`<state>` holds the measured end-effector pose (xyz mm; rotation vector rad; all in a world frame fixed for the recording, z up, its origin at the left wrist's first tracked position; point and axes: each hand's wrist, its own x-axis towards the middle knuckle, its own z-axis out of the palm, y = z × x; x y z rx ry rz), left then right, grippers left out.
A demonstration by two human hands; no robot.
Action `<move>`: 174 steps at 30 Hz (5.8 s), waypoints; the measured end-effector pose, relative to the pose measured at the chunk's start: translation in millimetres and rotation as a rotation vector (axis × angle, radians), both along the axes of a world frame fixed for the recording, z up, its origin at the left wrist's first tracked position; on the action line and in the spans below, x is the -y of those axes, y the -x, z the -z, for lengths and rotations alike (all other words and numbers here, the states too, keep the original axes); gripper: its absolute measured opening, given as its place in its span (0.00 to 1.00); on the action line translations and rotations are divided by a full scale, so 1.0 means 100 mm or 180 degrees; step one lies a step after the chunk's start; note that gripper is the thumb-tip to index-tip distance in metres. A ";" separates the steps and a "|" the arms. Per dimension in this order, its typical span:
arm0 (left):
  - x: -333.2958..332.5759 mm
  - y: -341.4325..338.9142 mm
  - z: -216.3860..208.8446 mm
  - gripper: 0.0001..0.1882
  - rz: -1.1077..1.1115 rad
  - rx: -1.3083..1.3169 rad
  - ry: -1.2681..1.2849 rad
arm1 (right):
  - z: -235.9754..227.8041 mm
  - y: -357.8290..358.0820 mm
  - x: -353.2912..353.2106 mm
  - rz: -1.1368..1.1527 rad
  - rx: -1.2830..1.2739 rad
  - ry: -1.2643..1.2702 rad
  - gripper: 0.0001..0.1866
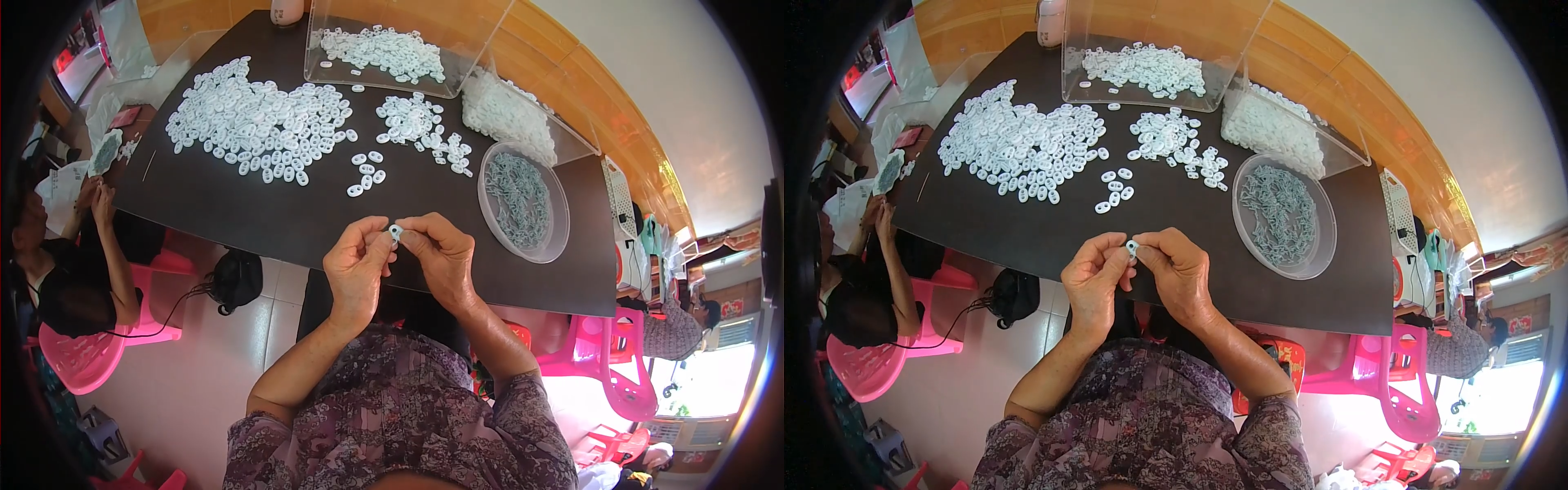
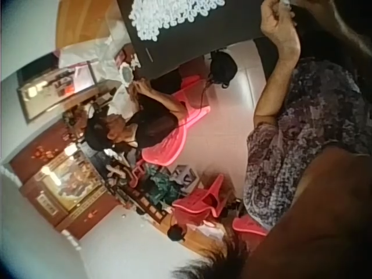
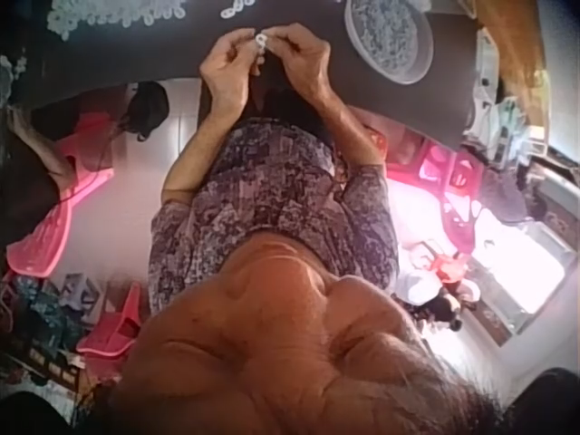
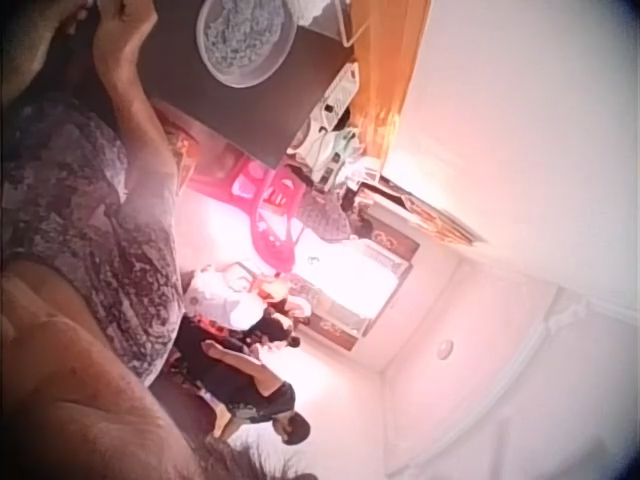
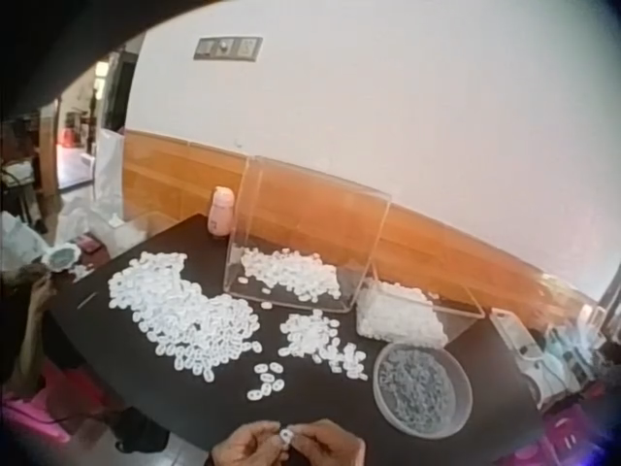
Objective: Assembling small white plastic components with metal inserts at a shared workspace.
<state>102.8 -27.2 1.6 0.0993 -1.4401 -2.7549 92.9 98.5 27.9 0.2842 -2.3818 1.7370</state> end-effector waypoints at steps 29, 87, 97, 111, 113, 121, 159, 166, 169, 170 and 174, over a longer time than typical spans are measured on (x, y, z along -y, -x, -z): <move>0.05 -0.05 0.01 0.12 0.0399 -0.0113 0.0335 | 0.02 -0.11 0.03 0.0191 0.0013 0.0401 0.05; 0.09 -0.18 -0.19 0.11 -0.0014 -0.0304 -0.0967 | -0.03 -0.05 0.21 -0.0047 -0.2320 -0.0975 0.18; 0.07 -0.23 -0.11 0.11 -0.0245 -0.0810 -0.0566 | 0.01 -0.10 0.22 0.0044 -0.2388 -0.0990 0.16; -0.01 -0.21 -0.03 0.10 -0.0559 -0.1043 -0.0041 | 0.10 -0.11 0.27 0.0148 -0.2416 -0.1009 0.12; 0.00 -0.23 -0.04 0.10 -0.0540 -0.1003 -0.0076 | 0.10 -0.12 0.28 0.0137 -0.2400 -0.0985 0.12; -0.02 -0.28 -0.02 0.10 -0.0648 -0.1123 0.0201 | 0.13 -0.15 0.33 0.0211 -0.2420 -0.0809 0.10; -0.19 1.79 0.12 0.04 -0.0519 -0.2977 0.4786 | -1.14 1.70 -1.60 0.1818 -0.1734 -0.0617 0.06; -0.25 1.84 0.06 0.02 -0.0251 -0.3116 0.5191 | -1.10 1.98 -2.02 0.2186 -0.1358 -0.1687 0.07; -0.25 1.88 0.04 0.02 -0.0006 -0.3228 0.5246 | -1.02 2.04 -1.98 0.2157 -0.1050 -0.2414 0.07; -0.24 1.87 0.04 0.02 0.0109 -0.3247 0.5258 | -0.99 2.02 -1.95 0.2152 -0.1124 -0.2419 0.07; -0.18 1.81 0.01 0.04 0.0397 -0.3201 0.5109 | -0.89 1.81 -1.67 0.1968 -0.1822 -0.2468 0.06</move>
